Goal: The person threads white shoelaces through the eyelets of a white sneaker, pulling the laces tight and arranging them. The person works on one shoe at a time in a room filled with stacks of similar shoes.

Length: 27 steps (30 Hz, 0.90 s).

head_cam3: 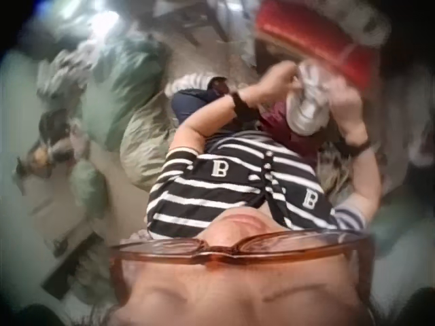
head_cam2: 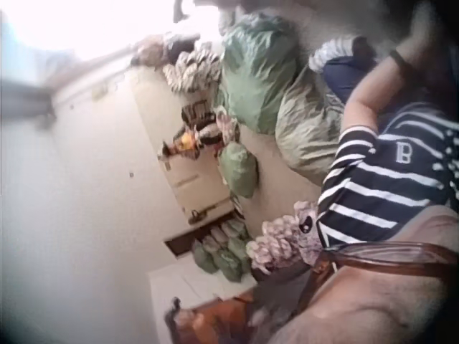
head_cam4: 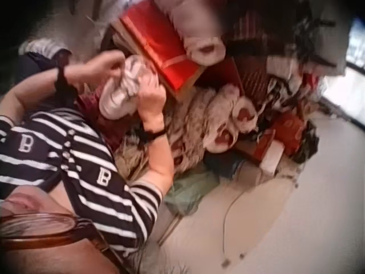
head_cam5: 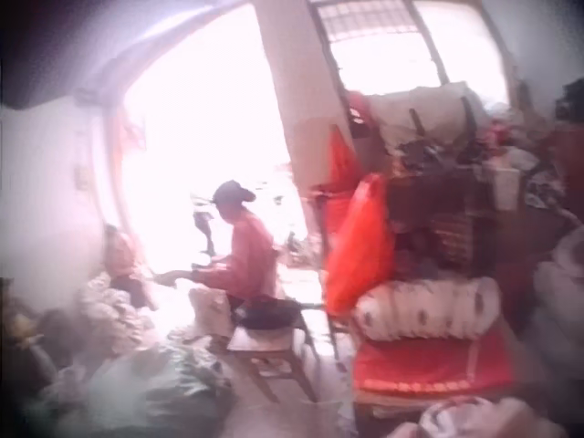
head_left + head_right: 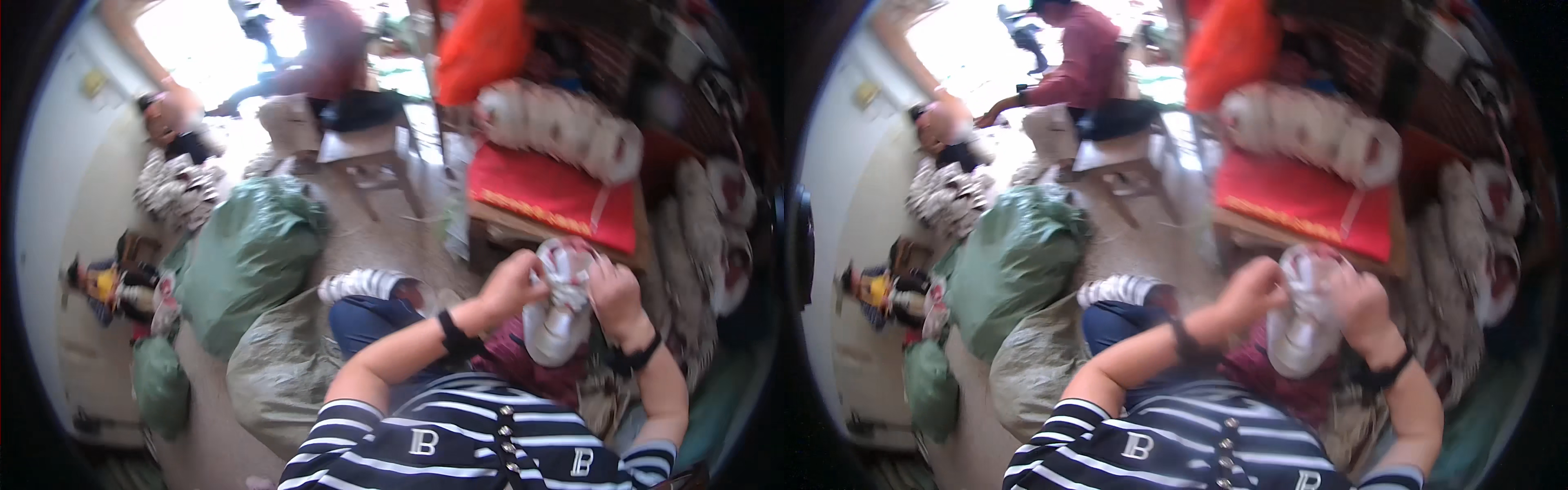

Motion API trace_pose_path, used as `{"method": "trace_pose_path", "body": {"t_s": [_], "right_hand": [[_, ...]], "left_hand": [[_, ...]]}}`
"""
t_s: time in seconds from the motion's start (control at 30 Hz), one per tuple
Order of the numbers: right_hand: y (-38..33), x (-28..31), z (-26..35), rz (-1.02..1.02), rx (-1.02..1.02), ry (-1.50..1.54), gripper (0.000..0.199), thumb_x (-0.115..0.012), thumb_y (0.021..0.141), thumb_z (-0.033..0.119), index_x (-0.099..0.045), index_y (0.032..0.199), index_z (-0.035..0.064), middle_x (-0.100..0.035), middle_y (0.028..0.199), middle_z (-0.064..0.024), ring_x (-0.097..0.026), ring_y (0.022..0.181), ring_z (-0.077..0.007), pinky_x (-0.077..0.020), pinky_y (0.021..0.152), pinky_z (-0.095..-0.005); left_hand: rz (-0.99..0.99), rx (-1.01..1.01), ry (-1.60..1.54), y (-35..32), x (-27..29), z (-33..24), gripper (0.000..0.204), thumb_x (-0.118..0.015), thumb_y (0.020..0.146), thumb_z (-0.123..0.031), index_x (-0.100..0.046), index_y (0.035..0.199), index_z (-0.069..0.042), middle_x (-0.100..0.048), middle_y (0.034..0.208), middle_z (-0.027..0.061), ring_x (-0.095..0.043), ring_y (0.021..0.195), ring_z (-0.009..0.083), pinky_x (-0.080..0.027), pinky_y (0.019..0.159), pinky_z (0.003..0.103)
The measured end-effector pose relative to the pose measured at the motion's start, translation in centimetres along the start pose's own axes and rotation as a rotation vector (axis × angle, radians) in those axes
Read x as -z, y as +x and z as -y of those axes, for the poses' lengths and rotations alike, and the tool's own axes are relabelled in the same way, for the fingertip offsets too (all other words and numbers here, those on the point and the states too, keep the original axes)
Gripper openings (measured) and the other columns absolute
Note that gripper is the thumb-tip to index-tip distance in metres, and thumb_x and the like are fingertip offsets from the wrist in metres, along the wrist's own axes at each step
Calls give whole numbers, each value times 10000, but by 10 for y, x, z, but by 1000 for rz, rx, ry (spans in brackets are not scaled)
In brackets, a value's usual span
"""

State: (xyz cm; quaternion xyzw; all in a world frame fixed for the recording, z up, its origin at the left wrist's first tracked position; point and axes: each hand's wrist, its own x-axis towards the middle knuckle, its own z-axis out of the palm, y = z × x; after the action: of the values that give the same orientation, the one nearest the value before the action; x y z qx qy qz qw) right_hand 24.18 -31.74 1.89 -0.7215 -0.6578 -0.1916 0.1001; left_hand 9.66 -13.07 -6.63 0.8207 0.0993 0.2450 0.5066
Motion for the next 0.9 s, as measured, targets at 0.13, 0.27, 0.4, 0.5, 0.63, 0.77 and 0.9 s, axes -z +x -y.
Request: {"method": "trace_pose_path", "body": {"t_s": [0.13, 0.27, 0.4, 0.5, 0.63, 0.77, 0.9], "right_hand": [[-17, -11, 4, -35, -21, -59, 186, -699, 805, 137, -581, 924, 56, -589, 908, -133, -592, 838, -305, -462, 759, -433], [-22, 1, 13, -102, -216, 41, 212, -717, 822, 144, -571, 951, 61, -615, 875, -85, -613, 852, -254, -464, 802, -406], [-34, -1, 18, 139, -922, 1076, 242, -634, 996, 256, -601, 984, 16, -661, 775, -85, -655, 692, -181, -530, 665, -345], [-25, 13, 6, 290, -1397, 1803, 449, -425, 1127, 352, -655, 1097, -32, -618, 636, -33, -561, 465, -95, -522, 517, -255], [-27, 6, -15, 556, -1255, 2060, 428, -448, 1127, 320, -686, 1138, -36, -516, 556, 47, -396, 403, -2, -454, 460, -208], [-12, 9, -19, 447, -1086, 1708, 300, -562, 1078, 242, -725, 1094, -10, -538, 586, 65, -452, 447, -4, -434, 490, -186], [-10, -5, -15, 195, -645, 719, 238, -642, 971, 226, -701, 1018, 0, -672, 708, -113, -648, 594, -196, -505, 584, -340]], "left_hand": [[-25, 67, -56, -4, 6, -4, 189, -752, 865, -46, -589, 956, -17, -587, 782, 59, -546, 720, 121, -501, 656, 308], [68, 261, -235, -7, 12, 3, 238, -767, 909, -83, -600, 1067, -21, -617, 824, 11, -563, 732, 78, -493, 656, 254], [207, 303, -230, -6, 21, 1, 213, -751, 943, -127, -642, 1072, 4, -667, 843, 29, -598, 745, 85, -506, 668, 258], [233, 322, -266, -6, 24, -1, 214, -739, 963, -159, -669, 1045, 25, -676, 839, 36, -605, 748, 87, -507, 670, 260], [235, 316, -170, -2, 27, -2, 216, -737, 964, -174, -688, 1017, 30, -654, 829, 36, -599, 742, 87, -505, 666, 274], [184, 175, 34, 1, 20, -18, 227, -756, 907, -131, -662, 1070, -4, -652, 945, 100, -624, 776, 179, -515, 679, 322], [96, -322, 339, 16, 21, -33, 198, -755, 870, -124, -649, 1030, -74, -598, 903, 88, -598, 773, 280, -467, 696, 389]]}}
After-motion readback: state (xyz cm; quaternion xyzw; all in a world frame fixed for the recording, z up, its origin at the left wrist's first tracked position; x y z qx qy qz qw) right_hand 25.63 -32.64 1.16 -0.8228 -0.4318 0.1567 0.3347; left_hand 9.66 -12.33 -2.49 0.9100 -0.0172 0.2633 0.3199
